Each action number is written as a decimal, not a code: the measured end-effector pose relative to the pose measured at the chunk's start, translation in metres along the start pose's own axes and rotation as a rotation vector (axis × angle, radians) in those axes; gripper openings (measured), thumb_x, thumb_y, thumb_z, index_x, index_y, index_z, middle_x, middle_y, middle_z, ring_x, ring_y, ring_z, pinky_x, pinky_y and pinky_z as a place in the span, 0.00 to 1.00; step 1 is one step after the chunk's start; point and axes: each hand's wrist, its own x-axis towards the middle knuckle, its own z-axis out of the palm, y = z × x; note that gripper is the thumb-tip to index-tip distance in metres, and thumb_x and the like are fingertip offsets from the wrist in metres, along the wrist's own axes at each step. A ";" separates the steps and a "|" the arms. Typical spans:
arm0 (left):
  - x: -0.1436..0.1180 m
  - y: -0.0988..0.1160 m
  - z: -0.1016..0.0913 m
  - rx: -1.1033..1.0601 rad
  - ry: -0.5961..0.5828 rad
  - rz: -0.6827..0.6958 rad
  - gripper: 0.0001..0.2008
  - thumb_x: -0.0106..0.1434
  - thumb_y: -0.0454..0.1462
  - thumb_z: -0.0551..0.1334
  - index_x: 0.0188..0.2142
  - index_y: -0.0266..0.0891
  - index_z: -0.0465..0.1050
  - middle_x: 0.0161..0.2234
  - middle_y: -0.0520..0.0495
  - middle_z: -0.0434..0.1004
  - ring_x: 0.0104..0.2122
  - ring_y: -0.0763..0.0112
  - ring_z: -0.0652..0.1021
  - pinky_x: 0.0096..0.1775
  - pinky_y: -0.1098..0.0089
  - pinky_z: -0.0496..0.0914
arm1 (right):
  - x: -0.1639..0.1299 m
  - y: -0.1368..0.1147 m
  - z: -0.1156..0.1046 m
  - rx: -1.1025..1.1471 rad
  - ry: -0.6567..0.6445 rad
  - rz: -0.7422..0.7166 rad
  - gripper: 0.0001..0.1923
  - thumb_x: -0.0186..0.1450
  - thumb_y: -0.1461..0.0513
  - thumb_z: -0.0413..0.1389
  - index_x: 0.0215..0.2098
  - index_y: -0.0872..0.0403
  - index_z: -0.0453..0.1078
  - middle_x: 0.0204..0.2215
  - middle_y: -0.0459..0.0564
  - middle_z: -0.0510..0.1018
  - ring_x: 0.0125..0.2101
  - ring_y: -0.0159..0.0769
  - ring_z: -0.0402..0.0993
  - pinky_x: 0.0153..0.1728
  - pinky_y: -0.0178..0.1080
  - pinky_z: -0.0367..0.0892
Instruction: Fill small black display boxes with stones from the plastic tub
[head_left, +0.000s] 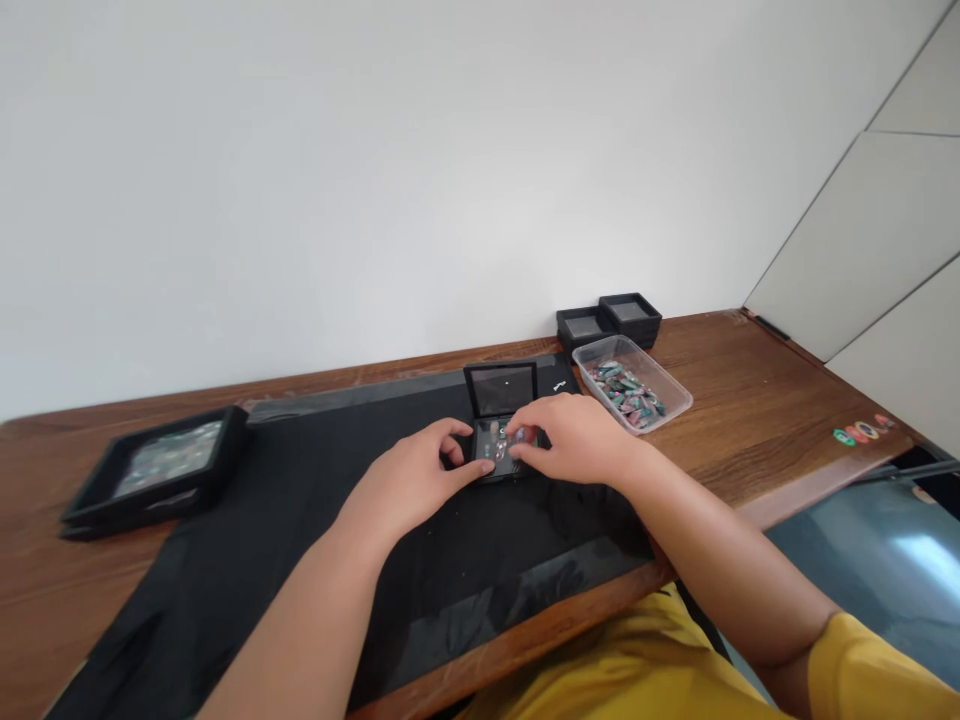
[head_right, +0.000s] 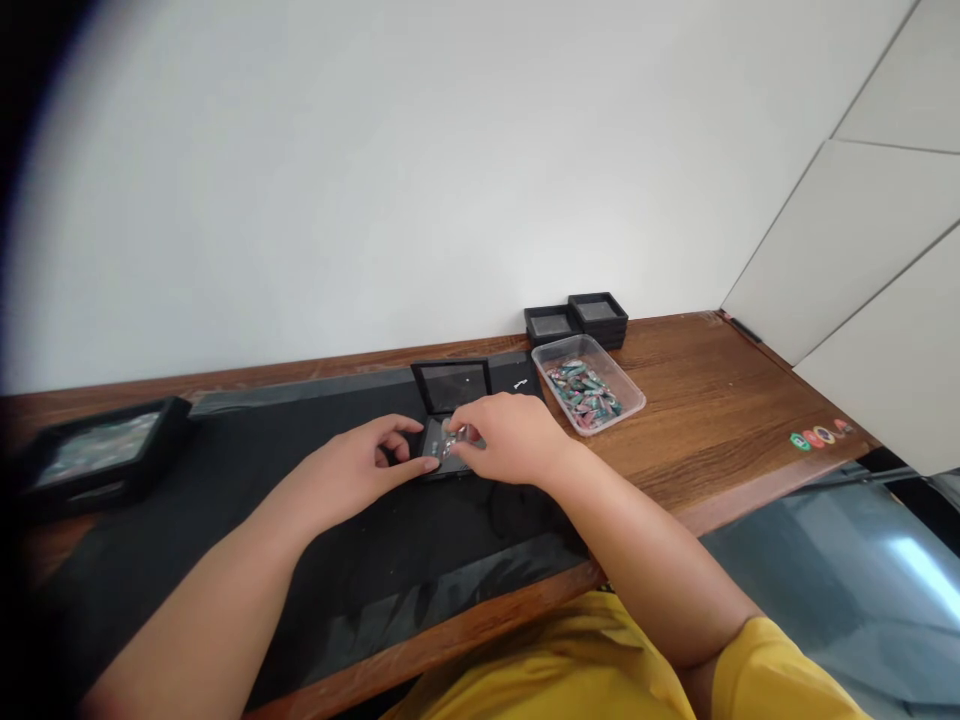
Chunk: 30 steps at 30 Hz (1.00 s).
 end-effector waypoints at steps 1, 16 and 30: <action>0.000 0.001 0.000 -0.010 0.012 -0.005 0.26 0.53 0.56 0.64 0.46 0.45 0.74 0.33 0.51 0.79 0.31 0.63 0.78 0.31 0.67 0.65 | 0.000 0.001 -0.001 0.010 0.024 -0.007 0.11 0.66 0.61 0.63 0.47 0.51 0.80 0.38 0.47 0.86 0.40 0.39 0.80 0.40 0.37 0.65; 0.000 0.002 0.000 0.044 0.005 0.043 0.22 0.57 0.56 0.61 0.42 0.49 0.83 0.31 0.50 0.78 0.28 0.65 0.75 0.29 0.67 0.63 | -0.005 0.057 -0.046 0.047 0.541 0.343 0.10 0.64 0.58 0.64 0.43 0.51 0.79 0.32 0.46 0.81 0.32 0.34 0.73 0.34 0.37 0.62; -0.006 0.008 -0.003 0.160 -0.001 0.202 0.21 0.63 0.52 0.56 0.46 0.49 0.83 0.29 0.50 0.77 0.27 0.64 0.75 0.30 0.68 0.64 | 0.000 0.090 -0.048 -0.079 0.132 0.739 0.14 0.61 0.60 0.67 0.45 0.52 0.80 0.39 0.52 0.84 0.39 0.39 0.79 0.39 0.38 0.69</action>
